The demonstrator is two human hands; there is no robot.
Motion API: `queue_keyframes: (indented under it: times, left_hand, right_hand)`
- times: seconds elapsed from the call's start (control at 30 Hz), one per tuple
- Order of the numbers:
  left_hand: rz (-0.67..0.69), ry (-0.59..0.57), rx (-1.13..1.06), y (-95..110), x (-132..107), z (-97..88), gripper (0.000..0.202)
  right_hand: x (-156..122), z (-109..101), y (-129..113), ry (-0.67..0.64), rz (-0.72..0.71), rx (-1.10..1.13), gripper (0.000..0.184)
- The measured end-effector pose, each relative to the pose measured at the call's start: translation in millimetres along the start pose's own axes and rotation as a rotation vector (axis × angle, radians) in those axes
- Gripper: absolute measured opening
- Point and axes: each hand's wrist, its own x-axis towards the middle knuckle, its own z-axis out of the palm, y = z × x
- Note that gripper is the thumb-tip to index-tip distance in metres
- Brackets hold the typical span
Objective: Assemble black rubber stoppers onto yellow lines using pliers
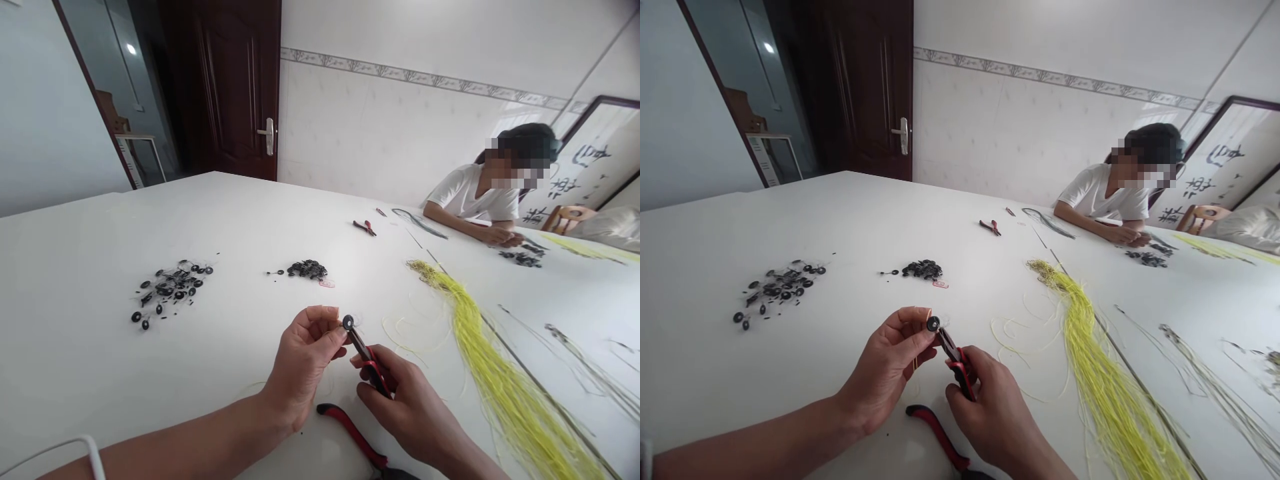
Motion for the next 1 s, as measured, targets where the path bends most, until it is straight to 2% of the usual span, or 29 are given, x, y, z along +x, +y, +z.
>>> queue_keyframes:
  times: [0.37,0.77,1.0]
  left_hand:
    - [0.083,-0.033,0.001,0.2,-2.3,1.8,0.015]
    - [0.158,-0.068,0.025,1.0,-4.5,4.0,0.015]
    - [0.159,-0.078,0.045,3.7,-6.5,4.8,0.016]
  right_hand:
    - [-1.3,3.4,1.7,-0.083,0.046,0.175,0.021]
    - [-4.1,5.1,2.8,-0.266,0.126,0.598,0.019]
    - [-5.8,8.9,2.3,-0.226,0.091,0.565,0.018]
